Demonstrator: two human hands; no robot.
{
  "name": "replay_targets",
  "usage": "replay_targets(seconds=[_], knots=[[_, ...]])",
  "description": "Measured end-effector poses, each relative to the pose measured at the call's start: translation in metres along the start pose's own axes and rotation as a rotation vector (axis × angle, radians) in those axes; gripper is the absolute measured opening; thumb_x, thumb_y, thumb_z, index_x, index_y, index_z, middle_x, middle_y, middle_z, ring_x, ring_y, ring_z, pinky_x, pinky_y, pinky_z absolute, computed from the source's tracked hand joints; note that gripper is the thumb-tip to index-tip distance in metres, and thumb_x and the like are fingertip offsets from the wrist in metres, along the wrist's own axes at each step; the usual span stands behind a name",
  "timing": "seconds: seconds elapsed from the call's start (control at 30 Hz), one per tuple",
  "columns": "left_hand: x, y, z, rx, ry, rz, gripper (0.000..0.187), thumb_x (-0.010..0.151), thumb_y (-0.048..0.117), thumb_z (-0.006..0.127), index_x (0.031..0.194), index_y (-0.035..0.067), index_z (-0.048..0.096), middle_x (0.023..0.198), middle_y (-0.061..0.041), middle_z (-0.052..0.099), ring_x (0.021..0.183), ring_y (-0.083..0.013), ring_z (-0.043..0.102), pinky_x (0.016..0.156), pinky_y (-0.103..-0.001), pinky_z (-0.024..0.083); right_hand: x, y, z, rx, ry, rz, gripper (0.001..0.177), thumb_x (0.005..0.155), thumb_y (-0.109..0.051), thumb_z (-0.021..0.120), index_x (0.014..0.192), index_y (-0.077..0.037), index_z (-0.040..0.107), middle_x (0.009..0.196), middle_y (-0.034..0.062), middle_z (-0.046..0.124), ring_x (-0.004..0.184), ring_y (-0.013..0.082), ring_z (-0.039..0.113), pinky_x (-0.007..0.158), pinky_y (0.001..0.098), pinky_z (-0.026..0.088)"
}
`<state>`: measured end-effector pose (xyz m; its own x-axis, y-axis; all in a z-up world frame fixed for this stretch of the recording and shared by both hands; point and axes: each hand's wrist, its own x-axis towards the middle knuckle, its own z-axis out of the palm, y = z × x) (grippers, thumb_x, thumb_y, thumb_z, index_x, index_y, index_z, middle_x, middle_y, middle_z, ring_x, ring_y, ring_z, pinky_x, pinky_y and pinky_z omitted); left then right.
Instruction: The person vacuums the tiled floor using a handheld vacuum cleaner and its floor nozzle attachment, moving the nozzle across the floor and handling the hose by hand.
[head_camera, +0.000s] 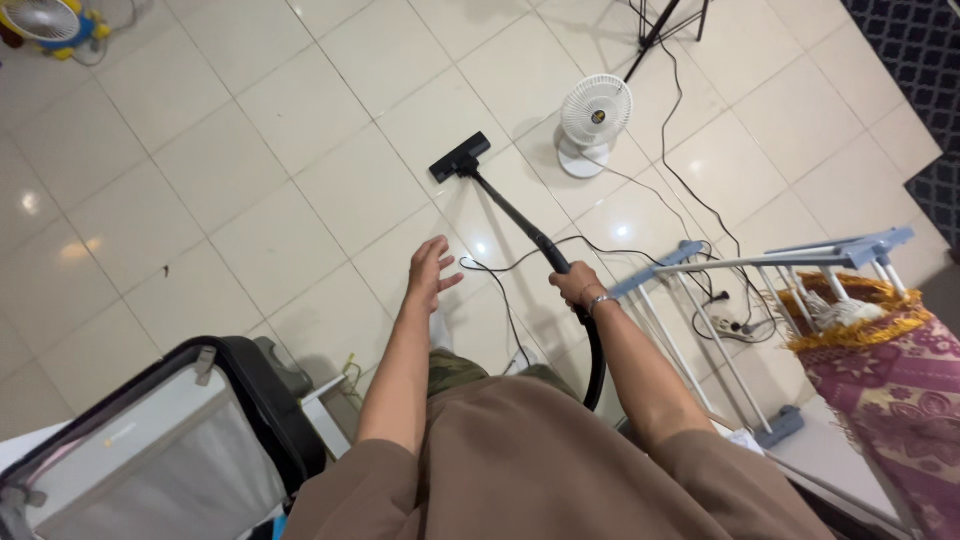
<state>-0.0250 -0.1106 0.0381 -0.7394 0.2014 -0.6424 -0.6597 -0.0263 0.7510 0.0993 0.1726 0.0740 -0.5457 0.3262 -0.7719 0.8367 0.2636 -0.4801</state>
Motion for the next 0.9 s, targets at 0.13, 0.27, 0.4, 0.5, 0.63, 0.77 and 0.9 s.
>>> replay_targets(seconds=[0.13, 0.27, 0.4, 0.5, 0.63, 0.77, 0.9], knots=[[-0.009, -0.043, 0.026, -0.026, -0.050, -0.074, 0.062, 0.093, 0.043, 0.060, 0.145, 0.011, 0.050, 0.151, -0.012, 0.049, 0.134, -0.0317, 0.052, 0.084, -0.046, 0.063, -0.023, 0.040, 0.004, -0.016, 0.001, 0.031, 0.029, 0.086, -0.024, 0.069, 0.087, 0.004, 0.063, 0.062, 0.0109, 0.062, 0.046, 0.0224, 0.058, 0.044, 0.0381, 0.049], [-0.021, -0.072, 0.046, 0.021, -0.108, -0.123, 0.061, 0.093, 0.042, 0.061, 0.143, 0.010, 0.052, 0.149, -0.012, 0.050, 0.134, -0.0313, 0.052, 0.083, -0.045, 0.063, -0.042, 0.078, 0.000, -0.008, 0.014, 0.016, 0.030, 0.085, -0.026, 0.069, 0.087, 0.003, 0.063, 0.064, 0.0091, 0.064, 0.047, 0.0209, 0.060, 0.045, 0.0374, 0.051], [-0.016, -0.067, 0.058, 0.108, -0.133, -0.143, 0.060, 0.093, 0.042, 0.060, 0.142, 0.008, 0.054, 0.148, -0.012, 0.051, 0.133, -0.0322, 0.053, 0.082, -0.045, 0.063, -0.047, 0.101, -0.005, -0.019, -0.006, 0.037, 0.029, 0.084, -0.024, 0.069, 0.086, 0.005, 0.064, 0.064, 0.0108, 0.064, 0.048, 0.0222, 0.060, 0.045, 0.0380, 0.051], [-0.011, -0.045, 0.060, 0.147, -0.170, -0.096, 0.060, 0.093, 0.042, 0.060, 0.142, 0.007, 0.054, 0.147, -0.013, 0.053, 0.130, -0.0329, 0.054, 0.082, -0.044, 0.063, -0.039, 0.107, 0.001, 0.012, -0.007, 0.015, 0.031, 0.084, -0.024, 0.070, 0.084, 0.006, 0.064, 0.062, 0.0105, 0.064, 0.046, 0.0221, 0.061, 0.044, 0.0379, 0.052], [0.004, -0.006, 0.065, 0.136, -0.178, -0.040, 0.062, 0.094, 0.043, 0.060, 0.145, 0.009, 0.050, 0.148, -0.009, 0.050, 0.130, -0.0299, 0.053, 0.081, -0.044, 0.063, -0.012, 0.085, 0.007, 0.010, -0.005, 0.001, 0.035, 0.085, -0.027, 0.070, 0.081, 0.008, 0.067, 0.060, 0.0109, 0.063, 0.044, 0.0216, 0.060, 0.045, 0.0356, 0.050], [0.009, 0.004, 0.045, 0.104, -0.188, -0.041, 0.061, 0.094, 0.042, 0.059, 0.145, 0.010, 0.051, 0.149, -0.011, 0.052, 0.130, -0.0298, 0.055, 0.079, -0.043, 0.063, -0.007, 0.051, 0.017, 0.098, -0.014, 0.015, 0.033, 0.085, -0.025, 0.069, 0.085, 0.007, 0.064, 0.062, 0.0110, 0.061, 0.044, 0.0215, 0.056, 0.043, 0.0380, 0.047], [0.030, 0.018, 0.009, 0.159, -0.162, -0.124, 0.059, 0.095, 0.041, 0.059, 0.145, 0.011, 0.051, 0.148, -0.012, 0.050, 0.131, -0.0301, 0.053, 0.080, -0.045, 0.063, 0.014, 0.004, 0.024, 0.087, 0.011, 0.052, 0.029, 0.084, -0.024, 0.070, 0.088, 0.004, 0.064, 0.064, 0.0110, 0.063, 0.046, 0.0217, 0.057, 0.044, 0.0390, 0.050]])
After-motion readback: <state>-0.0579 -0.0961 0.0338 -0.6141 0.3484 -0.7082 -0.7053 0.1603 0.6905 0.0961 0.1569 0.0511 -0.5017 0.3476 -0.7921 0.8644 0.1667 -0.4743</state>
